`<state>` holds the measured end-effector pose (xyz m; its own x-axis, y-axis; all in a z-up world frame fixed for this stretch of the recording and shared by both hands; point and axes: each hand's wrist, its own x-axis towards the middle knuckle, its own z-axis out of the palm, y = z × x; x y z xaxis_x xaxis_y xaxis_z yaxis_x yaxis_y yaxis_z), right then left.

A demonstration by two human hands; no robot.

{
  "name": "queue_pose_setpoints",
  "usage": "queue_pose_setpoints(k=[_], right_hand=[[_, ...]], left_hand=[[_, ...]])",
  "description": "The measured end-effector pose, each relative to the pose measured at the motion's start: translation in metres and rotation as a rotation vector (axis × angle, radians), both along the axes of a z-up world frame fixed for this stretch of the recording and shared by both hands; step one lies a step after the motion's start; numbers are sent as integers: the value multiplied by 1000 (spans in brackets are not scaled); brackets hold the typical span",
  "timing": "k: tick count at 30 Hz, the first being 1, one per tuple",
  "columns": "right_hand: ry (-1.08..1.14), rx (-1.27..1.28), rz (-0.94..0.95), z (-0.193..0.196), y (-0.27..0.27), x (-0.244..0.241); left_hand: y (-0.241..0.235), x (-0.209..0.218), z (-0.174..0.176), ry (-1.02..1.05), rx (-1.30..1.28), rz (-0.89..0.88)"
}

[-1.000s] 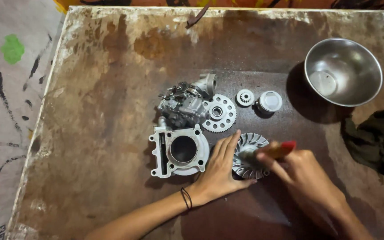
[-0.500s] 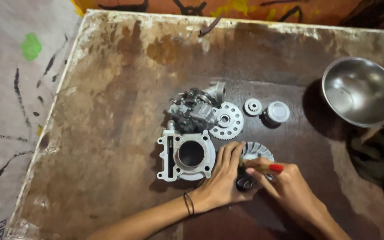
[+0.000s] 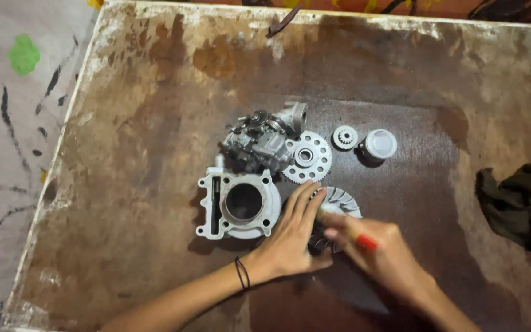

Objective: Cleaning motorcycle engine parts with a brush and cleaning fluid.

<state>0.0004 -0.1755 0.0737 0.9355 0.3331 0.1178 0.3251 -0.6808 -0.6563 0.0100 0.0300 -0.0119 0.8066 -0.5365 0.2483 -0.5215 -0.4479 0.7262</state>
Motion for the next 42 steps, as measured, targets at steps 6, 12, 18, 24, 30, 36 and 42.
queue_pose_setpoints(k=[6,12,18,24,30,36,42], right_hand=[[242,-18,-61,22,-5,19],[96,57,210,7,-3,16],[138,54,178,7,-6,20],[190,51,334,-51,-37,20],[184,106,283,-50,-35,23],[172,26,176,-51,-35,25],[277,75,292,-46,-34,29]], left_hand=[[1,-8,-10,-51,59,-6],[5,-5,17,-70,19,-47],[1,-2,-1,35,-17,-11],[0,-2,-7,-51,-10,5],[-3,-3,-31,34,-20,-38],[-6,0,-39,19,-25,-24],[0,-3,-27,93,-64,-46]])
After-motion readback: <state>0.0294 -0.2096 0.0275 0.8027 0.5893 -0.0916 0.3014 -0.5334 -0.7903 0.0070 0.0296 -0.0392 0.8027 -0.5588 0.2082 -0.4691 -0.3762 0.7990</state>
